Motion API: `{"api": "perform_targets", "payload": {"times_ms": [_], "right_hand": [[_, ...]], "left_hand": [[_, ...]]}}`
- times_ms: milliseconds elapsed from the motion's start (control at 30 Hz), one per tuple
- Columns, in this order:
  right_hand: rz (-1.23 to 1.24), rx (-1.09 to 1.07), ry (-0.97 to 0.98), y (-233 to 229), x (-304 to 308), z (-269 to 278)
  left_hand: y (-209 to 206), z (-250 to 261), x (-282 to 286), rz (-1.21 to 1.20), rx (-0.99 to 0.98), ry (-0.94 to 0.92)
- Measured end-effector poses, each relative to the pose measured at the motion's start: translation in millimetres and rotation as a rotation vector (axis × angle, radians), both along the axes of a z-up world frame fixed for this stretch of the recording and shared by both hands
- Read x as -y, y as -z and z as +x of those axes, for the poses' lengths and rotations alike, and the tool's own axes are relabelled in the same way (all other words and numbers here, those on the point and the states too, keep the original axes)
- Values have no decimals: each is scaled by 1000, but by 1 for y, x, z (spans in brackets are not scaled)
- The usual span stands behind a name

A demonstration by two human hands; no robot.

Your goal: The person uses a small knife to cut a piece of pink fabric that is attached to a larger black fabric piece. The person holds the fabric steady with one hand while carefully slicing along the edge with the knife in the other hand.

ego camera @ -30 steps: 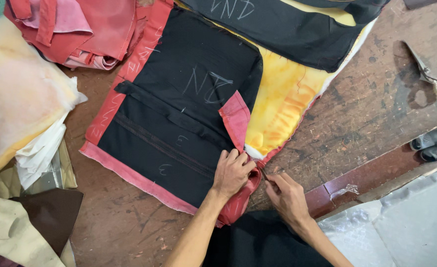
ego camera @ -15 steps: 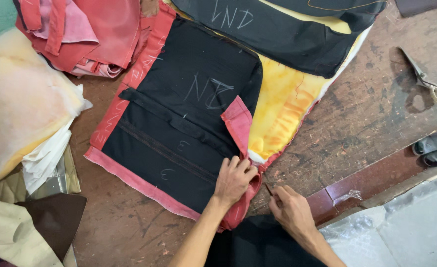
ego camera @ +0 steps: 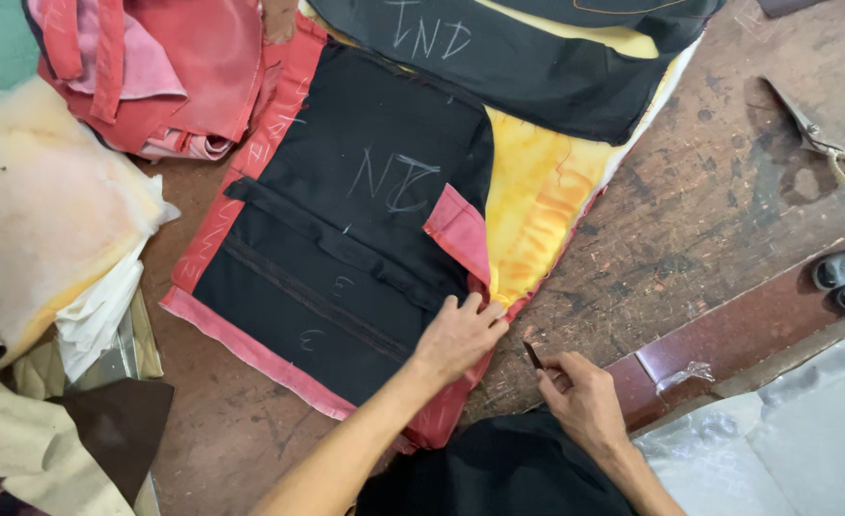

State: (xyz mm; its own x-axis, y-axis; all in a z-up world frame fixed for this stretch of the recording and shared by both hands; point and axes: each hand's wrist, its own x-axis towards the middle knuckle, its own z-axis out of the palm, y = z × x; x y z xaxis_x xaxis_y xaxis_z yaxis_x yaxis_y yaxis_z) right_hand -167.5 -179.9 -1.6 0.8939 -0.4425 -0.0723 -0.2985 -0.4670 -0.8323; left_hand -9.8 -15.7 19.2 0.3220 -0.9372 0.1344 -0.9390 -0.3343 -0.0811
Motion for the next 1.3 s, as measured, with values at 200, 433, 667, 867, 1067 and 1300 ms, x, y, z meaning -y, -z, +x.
{"api": "perform_targets", "payload": {"times_ms": [200, 433, 667, 867, 1067, 1300], "right_hand": [[138, -11, 72, -3, 0, 3], [150, 114, -85, -2, -12, 16], [42, 133, -187, 2, -25, 32], [-128, 273, -202, 8, -26, 43], [282, 102, -44, 31, -19, 63], [432, -30, -198, 44, 0, 92]], "left_hand": [[8, 11, -24, -211, -68, 14], [25, -4, -37, -353, -227, -189], [32, -9, -39, -391, -228, -250], [33, -17, -40, -446, -247, -303], [28, -23, -38, -446, -250, -352], [28, -42, -35, -509, -219, -431]]}}
